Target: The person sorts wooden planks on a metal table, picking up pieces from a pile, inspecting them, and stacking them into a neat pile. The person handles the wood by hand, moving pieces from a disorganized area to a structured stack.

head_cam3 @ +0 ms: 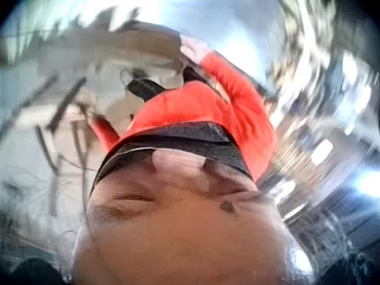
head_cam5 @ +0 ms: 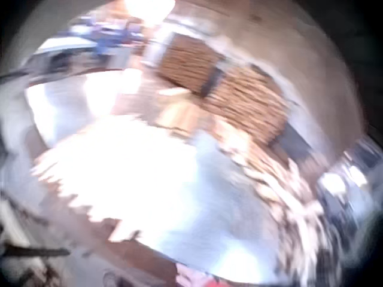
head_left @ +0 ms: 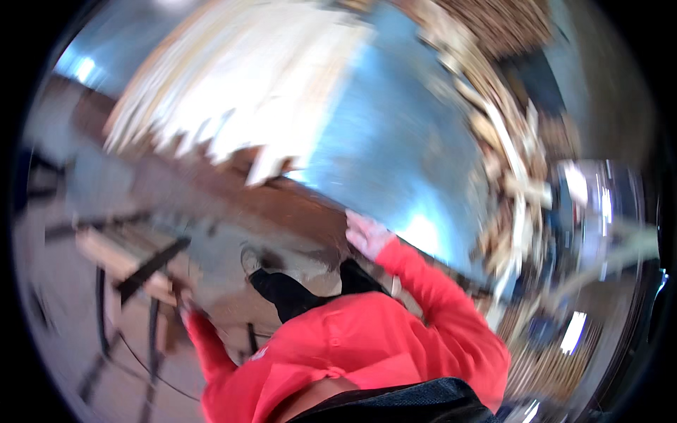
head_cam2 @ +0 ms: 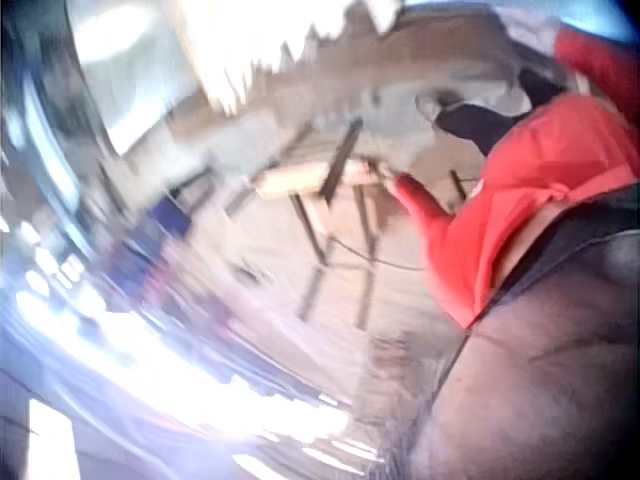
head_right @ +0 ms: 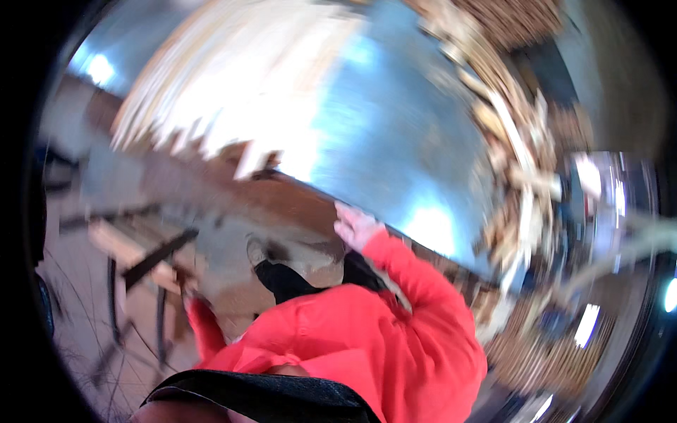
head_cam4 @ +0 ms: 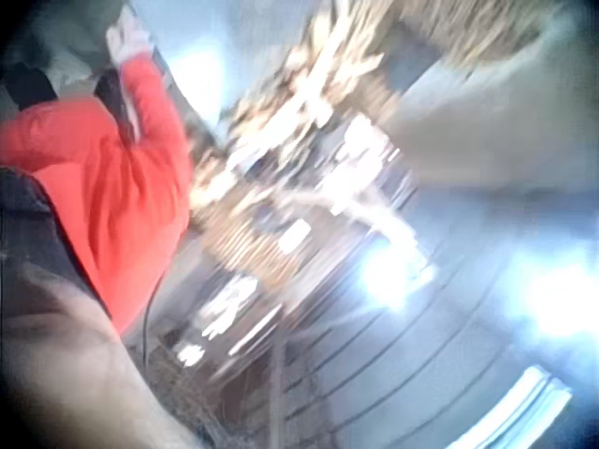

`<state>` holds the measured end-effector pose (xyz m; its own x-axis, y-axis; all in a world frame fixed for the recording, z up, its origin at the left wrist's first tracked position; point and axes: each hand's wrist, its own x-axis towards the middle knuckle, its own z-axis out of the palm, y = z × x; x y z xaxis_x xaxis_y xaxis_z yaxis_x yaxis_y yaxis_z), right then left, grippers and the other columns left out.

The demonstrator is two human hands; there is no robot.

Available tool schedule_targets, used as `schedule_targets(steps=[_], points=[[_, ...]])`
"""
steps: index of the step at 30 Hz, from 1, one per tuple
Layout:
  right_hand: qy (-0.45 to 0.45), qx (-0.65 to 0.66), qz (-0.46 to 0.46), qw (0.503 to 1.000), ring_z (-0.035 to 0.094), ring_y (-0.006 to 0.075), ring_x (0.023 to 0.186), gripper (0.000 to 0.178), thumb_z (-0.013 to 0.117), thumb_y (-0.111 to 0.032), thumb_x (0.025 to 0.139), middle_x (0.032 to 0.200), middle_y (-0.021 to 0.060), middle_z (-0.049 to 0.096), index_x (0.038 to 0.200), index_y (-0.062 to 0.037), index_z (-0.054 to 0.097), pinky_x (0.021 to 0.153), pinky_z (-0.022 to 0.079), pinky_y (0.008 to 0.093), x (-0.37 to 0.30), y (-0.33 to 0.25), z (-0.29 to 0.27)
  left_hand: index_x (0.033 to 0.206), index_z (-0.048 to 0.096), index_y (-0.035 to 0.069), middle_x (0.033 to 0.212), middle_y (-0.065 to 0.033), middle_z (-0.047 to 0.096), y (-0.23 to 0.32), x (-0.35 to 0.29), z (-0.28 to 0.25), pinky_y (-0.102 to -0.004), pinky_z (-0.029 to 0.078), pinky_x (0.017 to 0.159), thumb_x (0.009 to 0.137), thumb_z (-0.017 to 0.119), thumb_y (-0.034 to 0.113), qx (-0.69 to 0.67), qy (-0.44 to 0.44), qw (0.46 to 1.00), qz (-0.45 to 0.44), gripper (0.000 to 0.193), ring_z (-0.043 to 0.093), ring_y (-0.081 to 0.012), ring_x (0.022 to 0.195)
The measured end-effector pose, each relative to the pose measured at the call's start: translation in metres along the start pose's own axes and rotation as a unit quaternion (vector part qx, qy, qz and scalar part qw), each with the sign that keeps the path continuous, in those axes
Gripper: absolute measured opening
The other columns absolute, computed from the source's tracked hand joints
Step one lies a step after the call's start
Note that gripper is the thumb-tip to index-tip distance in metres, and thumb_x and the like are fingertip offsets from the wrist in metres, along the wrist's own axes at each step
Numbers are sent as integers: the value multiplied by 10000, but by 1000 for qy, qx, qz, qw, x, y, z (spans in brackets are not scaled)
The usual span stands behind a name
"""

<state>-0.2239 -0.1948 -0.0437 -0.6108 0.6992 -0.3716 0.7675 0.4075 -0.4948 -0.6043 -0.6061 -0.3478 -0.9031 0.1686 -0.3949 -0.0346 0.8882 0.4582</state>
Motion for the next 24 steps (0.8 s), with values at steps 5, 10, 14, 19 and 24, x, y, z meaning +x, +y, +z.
schedule_targets(steps=[5, 10, 14, 19, 24], points=[[113, -234, 180, 949, 552, 349, 1166, 575, 479, -428, 924, 1295, 184, 555, 1392, -97, 426, 995, 458, 382, -57, 210, -125, 1169, 556, 107, 1055, -85, 576, 57, -173, 122, -371, 459, 785, 854, 627, 360, -35, -416, 909, 13, 411, 538, -212, 925], [469, -82, 371, 797, 579, 429, 1064, 617, 622, -397, 822, 1216, 219, 577, 1335, -124, 414, 921, 465, 482, -136, 410, -313, 1222, 535, 35, 849, -61, 597, 403, -400, 138, -295, 468, 552, 897, 591, 278, -300, -469, 828, 71, 410, 557, -163, 654], [551, 310, 537, 559, 621, 362, 1038, 771, 700, -503, 767, 1166, 239, 616, 1264, 37, 465, 908, 468, 423, -131, 603, -392, 1249, 523, -13, 1038, -135, 619, 557, -518, 233, -319, 518, 728, 900, 603, 273, -206, -421, 808, 356, 458, 611, -209, 835], [616, 464, 248, 585, 640, 301, 950, 588, 682, -417, 812, 1053, 188, 667, 1152, 51, 577, 855, 488, 386, -101, 677, -336, 1351, 453, -36, 1259, -188, 564, 733, -672, 310, -309, 509, 850, 926, 560, 201, -188, -457, 753, 434, 499, 607, -201, 992], [449, 673, 62, 584, 587, 231, 1084, 449, 612, -211, 909, 1211, 131, 588, 1292, -24, 471, 931, 481, 335, -160, 603, -252, 1358, 448, -36, 1218, -157, 578, 792, -744, 365, -292, 468, 882, 877, 597, 387, -128, -533, 719, 427, 658, 558, -191, 1063]])
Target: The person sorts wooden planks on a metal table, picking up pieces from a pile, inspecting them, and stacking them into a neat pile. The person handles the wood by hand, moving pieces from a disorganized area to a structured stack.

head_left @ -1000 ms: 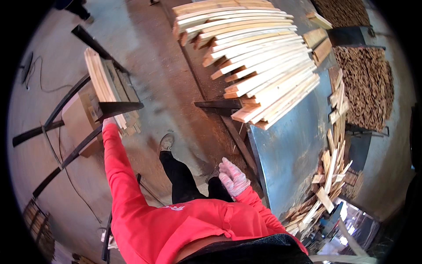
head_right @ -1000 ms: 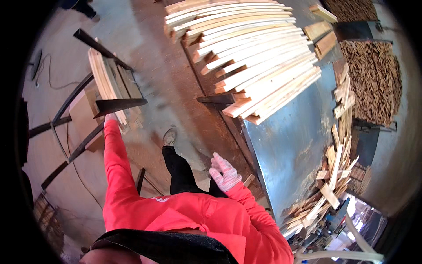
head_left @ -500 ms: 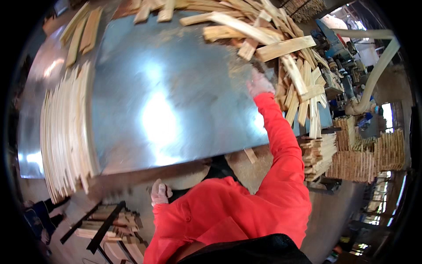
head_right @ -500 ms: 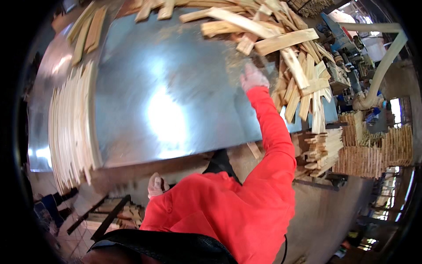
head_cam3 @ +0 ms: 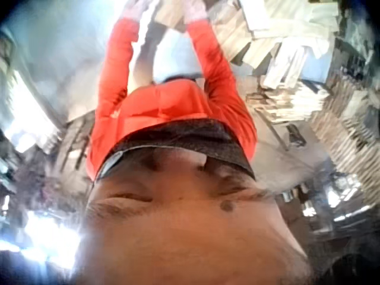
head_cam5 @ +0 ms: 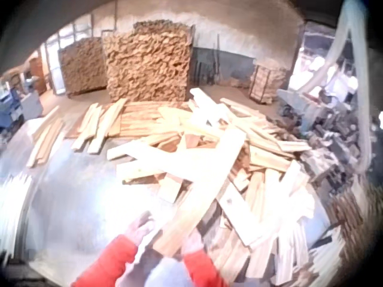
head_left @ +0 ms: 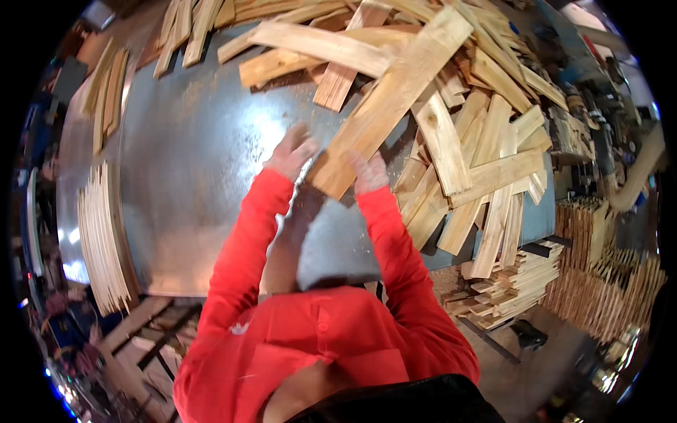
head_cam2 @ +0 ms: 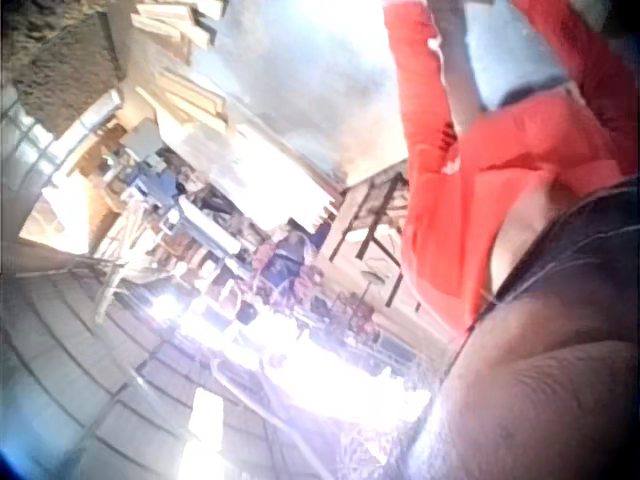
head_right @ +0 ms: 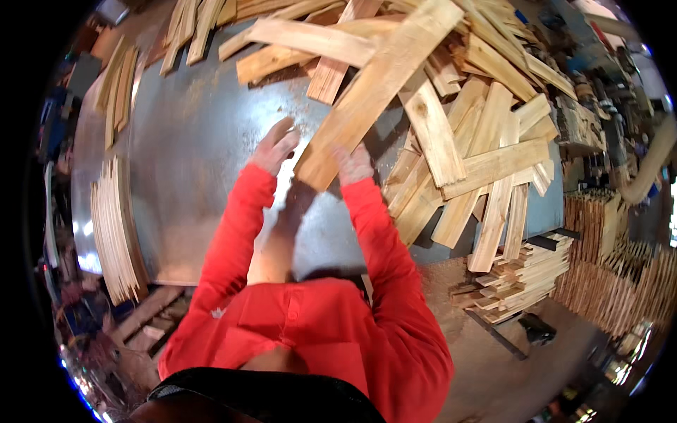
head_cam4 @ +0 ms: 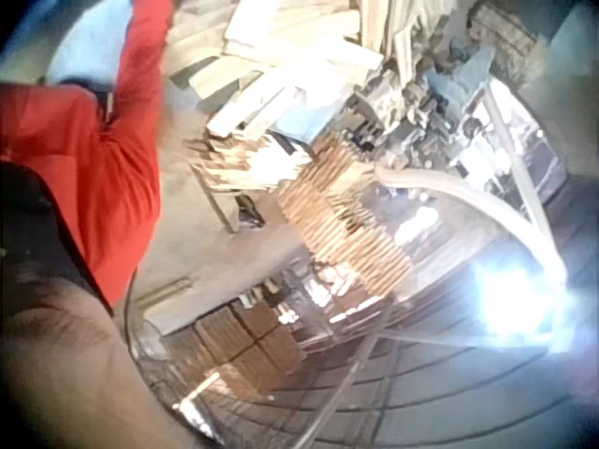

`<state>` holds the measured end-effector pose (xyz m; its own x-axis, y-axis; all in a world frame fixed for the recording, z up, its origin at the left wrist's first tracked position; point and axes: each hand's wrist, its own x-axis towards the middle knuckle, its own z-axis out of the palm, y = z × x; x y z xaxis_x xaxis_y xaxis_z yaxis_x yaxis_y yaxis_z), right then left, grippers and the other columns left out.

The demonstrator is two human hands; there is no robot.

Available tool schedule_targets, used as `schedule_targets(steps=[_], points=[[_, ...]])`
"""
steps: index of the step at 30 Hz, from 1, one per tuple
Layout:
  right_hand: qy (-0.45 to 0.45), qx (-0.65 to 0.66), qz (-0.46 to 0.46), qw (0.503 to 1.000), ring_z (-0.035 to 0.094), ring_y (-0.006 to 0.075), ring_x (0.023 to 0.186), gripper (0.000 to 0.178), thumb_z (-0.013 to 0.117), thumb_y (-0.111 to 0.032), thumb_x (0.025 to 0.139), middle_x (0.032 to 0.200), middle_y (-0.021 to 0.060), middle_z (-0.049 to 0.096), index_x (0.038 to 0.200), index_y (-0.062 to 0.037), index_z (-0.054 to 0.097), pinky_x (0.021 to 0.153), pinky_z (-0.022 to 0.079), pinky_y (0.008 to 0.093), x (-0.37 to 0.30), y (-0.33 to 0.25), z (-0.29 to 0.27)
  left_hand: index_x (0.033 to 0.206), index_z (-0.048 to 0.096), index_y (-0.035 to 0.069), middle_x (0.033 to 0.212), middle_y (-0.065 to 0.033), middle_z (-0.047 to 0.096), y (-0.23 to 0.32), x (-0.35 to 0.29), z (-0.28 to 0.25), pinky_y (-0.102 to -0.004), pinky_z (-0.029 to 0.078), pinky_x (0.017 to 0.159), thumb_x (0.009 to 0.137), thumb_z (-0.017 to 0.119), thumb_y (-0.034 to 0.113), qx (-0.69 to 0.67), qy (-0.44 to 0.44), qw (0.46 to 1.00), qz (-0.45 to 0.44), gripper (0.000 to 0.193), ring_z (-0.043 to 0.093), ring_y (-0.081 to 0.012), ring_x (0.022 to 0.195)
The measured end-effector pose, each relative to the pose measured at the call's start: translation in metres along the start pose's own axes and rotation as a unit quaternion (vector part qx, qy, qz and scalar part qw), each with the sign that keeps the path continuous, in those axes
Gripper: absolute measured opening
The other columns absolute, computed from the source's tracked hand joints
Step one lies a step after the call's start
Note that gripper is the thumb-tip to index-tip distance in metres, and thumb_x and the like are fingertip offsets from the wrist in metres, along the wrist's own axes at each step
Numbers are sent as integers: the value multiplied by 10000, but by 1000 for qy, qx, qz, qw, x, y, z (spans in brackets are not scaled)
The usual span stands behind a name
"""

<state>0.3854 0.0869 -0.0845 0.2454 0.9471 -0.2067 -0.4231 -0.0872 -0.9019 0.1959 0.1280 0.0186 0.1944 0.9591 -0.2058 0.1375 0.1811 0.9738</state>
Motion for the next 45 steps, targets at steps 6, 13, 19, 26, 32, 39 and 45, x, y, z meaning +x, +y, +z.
schedule_targets(steps=[6, 13, 19, 26, 32, 39, 45], points=[[-133, -175, 60, 974, 542, 189, 1138, 454, 562, -220, 960, 1250, 110, 564, 1342, -20, 418, 977, 451, 327, -76, 1, -12, 1336, 471, -19, 1097, -70, 601, 7, -5, 31, -296, 473, 852, 893, 599, 344, -94, -66, 993, 3, 587, 565, -136, 954], [-46, -111, 8, 993, 620, 240, 942, 282, 480, -185, 979, 1026, 101, 618, 1186, 5, 508, 838, 512, 339, -85, 6, 33, 1303, 515, 1, 1077, -79, 628, 10, -25, 11, -307, 485, 829, 920, 559, 357, -212, 98, 972, -19, 524, 577, -153, 931], [-283, 356, 337, 824, 395, 170, 575, 184, 390, -259, 977, 713, 6, 413, 915, -101, 460, 575, 361, 319, -83, 11, 21, 1459, 293, -22, 1319, -142, 521, 37, -43, -22, -318, 439, 952, 851, 596, 410, -195, 4, 981, -4, 805, 528, -197, 1133], [-167, 276, 414, 851, 406, 164, 476, 293, 523, -402, 918, 653, 25, 457, 924, -110, 494, 449, 356, 301, -103, 8, 33, 1457, 249, -26, 1374, -277, 450, 10, -36, -16, -372, 390, 1033, 739, 725, 474, 1, 69, 991, -113, 996, 478, -364, 1258], [-245, -539, -117, 797, 600, 277, 759, 398, 477, -395, 951, 850, 120, 594, 1001, -9, 557, 655, 484, 365, -82, 5, 43, 1347, 439, -13, 1161, -143, 622, -23, -40, -31, -341, 485, 890, 838, 685, 291, -226, 54, 969, -88, 641, 596, -232, 1031], [-166, -465, -123, 861, 643, 284, 950, 446, 456, -264, 974, 1124, 226, 629, 1302, 37, 488, 818, 509, 361, -90, -22, 89, 1307, 507, -3, 1160, -87, 627, -28, -96, -44, -307, 469, 911, 865, 668, 224, -228, 89, 969, -16, 523, 576, -157, 1037], [-382, -427, -140, 807, 621, 287, 720, 482, 512, -266, 952, 832, 133, 643, 1348, 5, 470, 694, 511, 353, -113, 11, 137, 1325, 488, -1, 1211, -78, 600, -71, -203, -105, -319, 438, 969, 856, 655, 246, -322, 254, 910, -57, 557, 571, -161, 1088]])
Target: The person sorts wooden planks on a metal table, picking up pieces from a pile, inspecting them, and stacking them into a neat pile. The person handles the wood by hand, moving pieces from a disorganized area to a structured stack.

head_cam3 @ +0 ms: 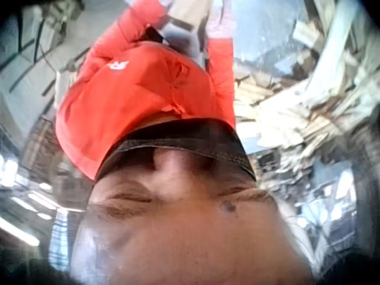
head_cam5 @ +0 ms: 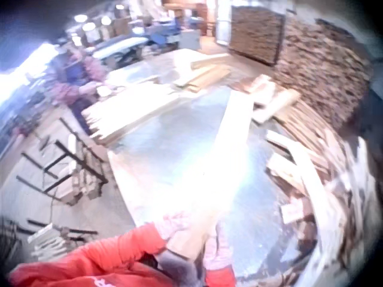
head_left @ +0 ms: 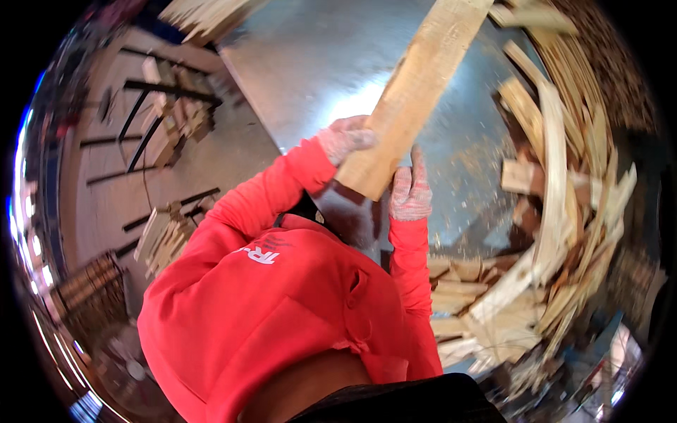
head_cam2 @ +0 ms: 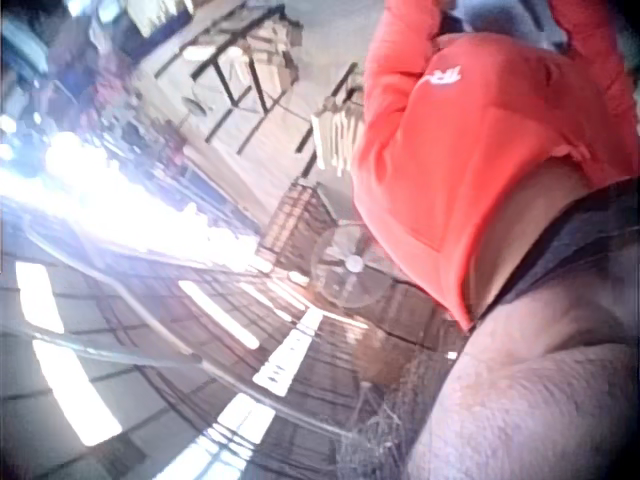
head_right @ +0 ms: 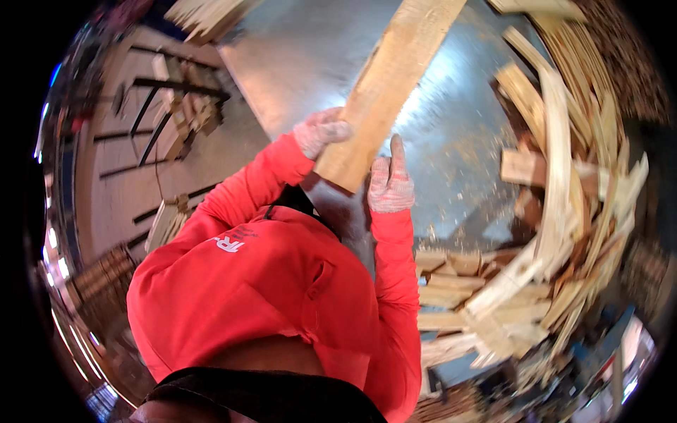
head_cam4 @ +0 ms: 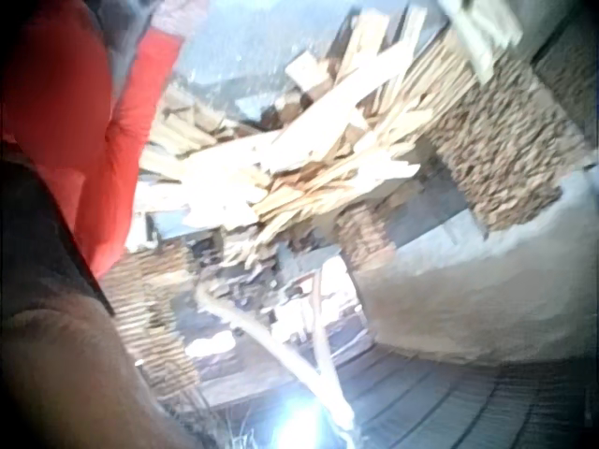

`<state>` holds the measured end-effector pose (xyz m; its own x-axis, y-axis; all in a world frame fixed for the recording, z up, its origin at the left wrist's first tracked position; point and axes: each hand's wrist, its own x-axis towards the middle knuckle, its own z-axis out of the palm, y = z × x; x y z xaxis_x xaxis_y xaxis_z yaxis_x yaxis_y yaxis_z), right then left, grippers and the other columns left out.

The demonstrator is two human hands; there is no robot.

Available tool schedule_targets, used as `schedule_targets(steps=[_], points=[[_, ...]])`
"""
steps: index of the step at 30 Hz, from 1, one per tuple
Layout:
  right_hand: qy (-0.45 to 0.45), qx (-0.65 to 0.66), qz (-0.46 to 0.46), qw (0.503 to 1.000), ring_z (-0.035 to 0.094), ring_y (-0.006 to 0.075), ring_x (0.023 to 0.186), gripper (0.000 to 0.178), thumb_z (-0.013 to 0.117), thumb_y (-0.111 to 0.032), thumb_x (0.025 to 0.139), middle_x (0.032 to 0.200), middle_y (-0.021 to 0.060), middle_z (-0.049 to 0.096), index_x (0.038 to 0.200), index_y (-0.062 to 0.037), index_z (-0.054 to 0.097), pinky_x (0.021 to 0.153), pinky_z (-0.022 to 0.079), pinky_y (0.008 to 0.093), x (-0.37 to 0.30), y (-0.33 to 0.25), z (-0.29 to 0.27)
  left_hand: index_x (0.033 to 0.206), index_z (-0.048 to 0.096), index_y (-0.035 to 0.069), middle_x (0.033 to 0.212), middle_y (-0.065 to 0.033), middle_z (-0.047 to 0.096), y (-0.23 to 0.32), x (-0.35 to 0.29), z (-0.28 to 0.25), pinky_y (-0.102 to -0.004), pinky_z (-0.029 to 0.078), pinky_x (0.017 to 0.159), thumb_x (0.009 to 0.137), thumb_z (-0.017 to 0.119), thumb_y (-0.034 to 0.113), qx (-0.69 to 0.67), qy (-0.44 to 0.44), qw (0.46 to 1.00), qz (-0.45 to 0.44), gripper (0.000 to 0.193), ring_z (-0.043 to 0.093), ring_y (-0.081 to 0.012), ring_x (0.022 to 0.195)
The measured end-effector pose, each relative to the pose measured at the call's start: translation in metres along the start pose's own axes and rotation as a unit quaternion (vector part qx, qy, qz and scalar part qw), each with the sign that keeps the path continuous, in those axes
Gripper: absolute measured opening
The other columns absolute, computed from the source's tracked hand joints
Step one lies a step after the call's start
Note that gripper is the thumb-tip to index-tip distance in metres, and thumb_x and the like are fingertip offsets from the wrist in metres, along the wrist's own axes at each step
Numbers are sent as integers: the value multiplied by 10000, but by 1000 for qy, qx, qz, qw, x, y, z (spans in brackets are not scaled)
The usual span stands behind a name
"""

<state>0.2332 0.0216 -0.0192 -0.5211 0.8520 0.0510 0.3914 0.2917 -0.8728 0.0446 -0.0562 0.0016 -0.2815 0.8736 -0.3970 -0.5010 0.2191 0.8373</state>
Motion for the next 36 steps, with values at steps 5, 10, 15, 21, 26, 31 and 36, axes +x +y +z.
schedule_targets(steps=[5, 10, 15, 21, 26, 31, 36], points=[[-105, 55, 27, 993, 584, 260, 622, 506, 517, -282, 941, 710, 96, 603, 1363, -9, 463, 627, 488, 358, -1, -7, 79, 1327, 476, -10, 1214, -88, 599, 64, -125, -160, -321, 445, 962, 874, 633, 226, 23, 175, 979, 103, 534, 575, -172, 1086], [-164, -87, -71, 980, 617, 261, 653, 427, 508, -218, 928, 733, 111, 649, 1296, -2, 534, 640, 499, 369, -7, -46, 152, 1339, 436, -45, 1226, -122, 594, 28, -247, -310, -313, 464, 936, 882, 610, 95, 10, 641, 720, 266, 509, 575, -184, 1099], [-216, -129, -119, 961, 617, 214, 633, 397, 525, -143, 907, 702, 73, 657, 1287, -34, 561, 631, 510, 321, -4, -126, 307, 1279, 522, 31, 1154, -197, 631, 66, -352, -573, -380, 473, 909, 858, 614, 221, 142, 807, 573, 38, 471, 601, -305, 1083], [-349, 10, 32, 937, 612, 203, 620, 394, 515, -119, 933, 750, 90, 662, 1320, -44, 520, 619, 520, 341, -29, -196, 480, 1150, 584, 71, 1055, -231, 647, 17, -308, -860, -471, 478, 863, 861, 556, 270, 199, 791, 569, -104, 352, 611, -405, 1006], [-479, -107, -14, 871, 630, 246, 615, 417, 530, -145, 926, 739, 82, 662, 1334, -68, 495, 606, 524, 373, -73, -220, 547, 1166, 570, 82, 1105, -223, 632, -14, -220, -991, -480, 466, 893, 902, 518, 326, 220, 709, 642, -194, 363, 582, -412, 1061], [-387, -166, 35, 906, 637, 233, 632, 426, 554, -172, 925, 750, 74, 667, 1331, -57, 496, 617, 528, 370, -90, -205, 532, 1363, 481, 214, 1266, -183, 574, -39, -152, -1021, -436, 409, 1012, 956, 417, 479, 227, 605, 751, -137, 490, 528, -377, 1188], [-299, -270, 3, 915, 651, 293, 694, 400, 594, -184, 902, 811, 113, 675, 1283, -68, 558, 666, 536, 399, -76, -211, 487, 1354, 503, 116, 1295, -211, 552, -63, -192, -956, -408, 396, 1017, 955, 424, 470, 242, 531, 812, -19, 539, 519, -357, 1211]])
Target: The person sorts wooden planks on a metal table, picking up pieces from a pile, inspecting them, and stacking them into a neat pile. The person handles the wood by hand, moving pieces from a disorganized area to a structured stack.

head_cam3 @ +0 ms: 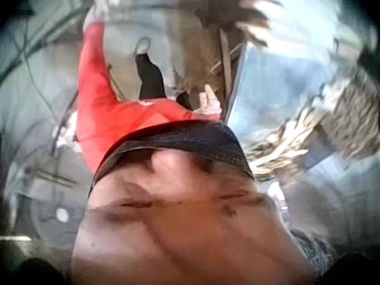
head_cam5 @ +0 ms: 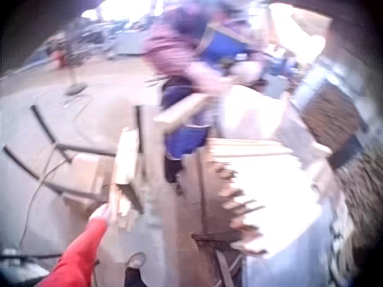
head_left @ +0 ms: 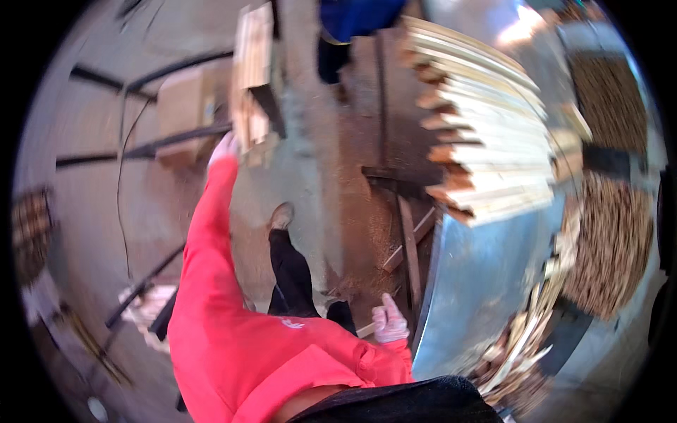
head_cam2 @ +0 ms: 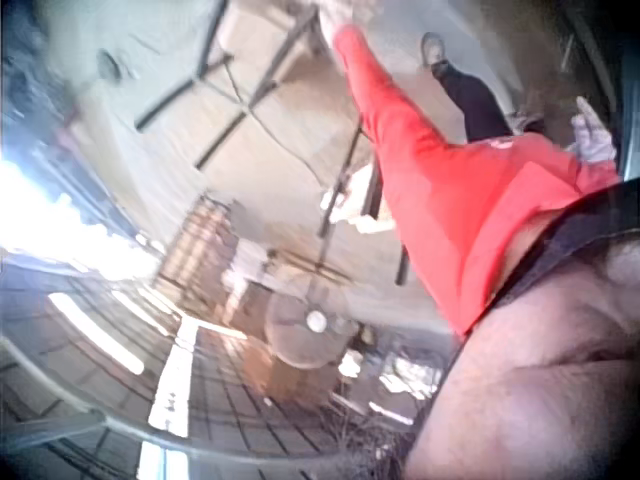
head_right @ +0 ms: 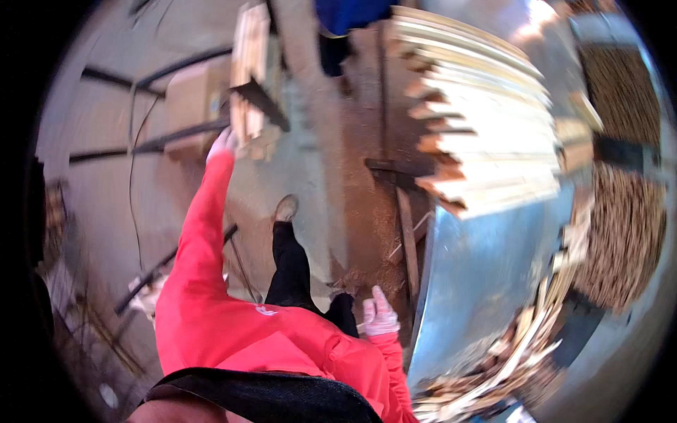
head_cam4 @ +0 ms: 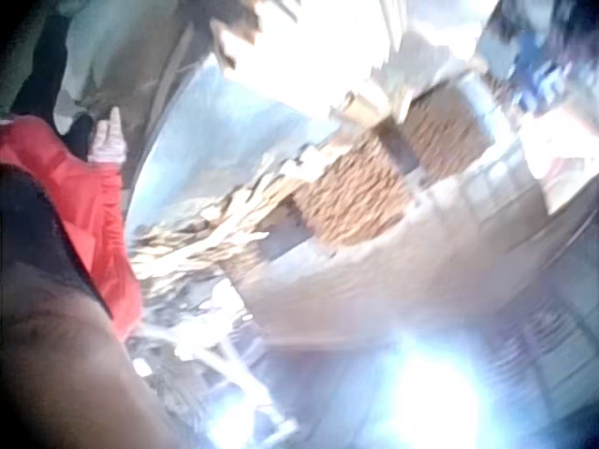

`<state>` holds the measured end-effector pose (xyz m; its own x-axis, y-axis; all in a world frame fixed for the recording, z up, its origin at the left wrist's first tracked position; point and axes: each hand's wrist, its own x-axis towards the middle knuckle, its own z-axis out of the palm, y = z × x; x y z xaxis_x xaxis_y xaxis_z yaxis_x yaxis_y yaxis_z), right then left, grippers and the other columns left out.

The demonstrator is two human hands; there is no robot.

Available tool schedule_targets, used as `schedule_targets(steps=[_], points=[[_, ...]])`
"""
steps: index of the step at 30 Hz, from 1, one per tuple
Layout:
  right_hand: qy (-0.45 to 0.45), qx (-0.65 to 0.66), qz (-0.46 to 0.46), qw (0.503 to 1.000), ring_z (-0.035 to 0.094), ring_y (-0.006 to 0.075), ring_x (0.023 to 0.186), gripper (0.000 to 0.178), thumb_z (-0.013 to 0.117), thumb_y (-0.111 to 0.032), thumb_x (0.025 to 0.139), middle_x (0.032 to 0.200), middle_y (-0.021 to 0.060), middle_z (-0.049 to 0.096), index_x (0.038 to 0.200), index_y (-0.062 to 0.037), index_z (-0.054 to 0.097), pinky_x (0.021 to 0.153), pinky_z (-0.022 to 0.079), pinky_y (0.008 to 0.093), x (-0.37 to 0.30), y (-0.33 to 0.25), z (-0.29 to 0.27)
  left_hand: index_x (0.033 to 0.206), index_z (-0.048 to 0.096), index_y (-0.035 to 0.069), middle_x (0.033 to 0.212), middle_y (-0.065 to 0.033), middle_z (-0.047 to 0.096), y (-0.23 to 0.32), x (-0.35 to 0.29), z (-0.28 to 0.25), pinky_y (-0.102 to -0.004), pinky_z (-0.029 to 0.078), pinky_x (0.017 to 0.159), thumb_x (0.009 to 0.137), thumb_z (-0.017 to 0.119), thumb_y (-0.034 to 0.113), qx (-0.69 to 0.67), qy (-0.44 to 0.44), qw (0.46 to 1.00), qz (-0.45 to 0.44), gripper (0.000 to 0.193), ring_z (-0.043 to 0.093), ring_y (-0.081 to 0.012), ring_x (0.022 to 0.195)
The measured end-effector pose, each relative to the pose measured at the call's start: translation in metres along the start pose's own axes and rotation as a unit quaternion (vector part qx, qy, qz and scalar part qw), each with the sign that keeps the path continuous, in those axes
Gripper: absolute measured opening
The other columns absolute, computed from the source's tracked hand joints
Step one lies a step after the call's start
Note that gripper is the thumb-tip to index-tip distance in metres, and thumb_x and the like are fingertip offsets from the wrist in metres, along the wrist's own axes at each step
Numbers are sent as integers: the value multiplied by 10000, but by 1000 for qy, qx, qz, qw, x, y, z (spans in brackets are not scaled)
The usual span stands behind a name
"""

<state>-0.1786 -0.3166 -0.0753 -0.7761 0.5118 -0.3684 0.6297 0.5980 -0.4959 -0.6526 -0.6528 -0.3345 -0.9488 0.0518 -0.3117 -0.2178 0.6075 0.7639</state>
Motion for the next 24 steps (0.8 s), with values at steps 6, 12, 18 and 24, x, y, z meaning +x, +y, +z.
schedule_targets(steps=[6, 12, 18, 24], points=[[192, -179, 233, 936, 629, 385, 862, 480, 563, -319, 897, 957, 166, 657, 1356, -202, 489, 744, 512, 505, -76, 182, -137, 968, 646, 12, 838, -174, 666, 12, -232, 94, -416, 510, 692, 943, 471, 378, 127, -157, 979, -10, 407, 629, -291, 747], [283, -295, 452, 793, 620, 352, 965, 551, 624, -326, 835, 1057, 172, 607, 1307, -123, 427, 844, 490, 491, -154, 433, -354, 1302, 512, -9, 812, -46, 596, 196, -459, 257, -220, 417, 532, 919, 490, 102, -90, -340, 933, -74, 399, 496, -108, 585], [352, -347, 461, 737, 604, 336, 1067, 581, 672, -328, 792, 1210, 216, 581, 1272, -76, 465, 881, 480, 467, -273, 678, -451, 1299, 475, -77, 979, -121, 623, 402, -722, 421, -288, 488, 750, 926, 559, 205, -64, -571, 796, 188, 476, 577, -180, 830], [164, -1, 369, 915, 651, 372, 949, 445, 528, -373, 900, 968, 241, 665, 1201, -47, 558, 867, 497, 461, -246, 577, -442, 1307, 480, -55, 1147, -149, 632, 445, -818, 556, -336, 495, 907, 942, 563, 394, -84, -712, 696, -31, 585, 619, -223, 1006]])
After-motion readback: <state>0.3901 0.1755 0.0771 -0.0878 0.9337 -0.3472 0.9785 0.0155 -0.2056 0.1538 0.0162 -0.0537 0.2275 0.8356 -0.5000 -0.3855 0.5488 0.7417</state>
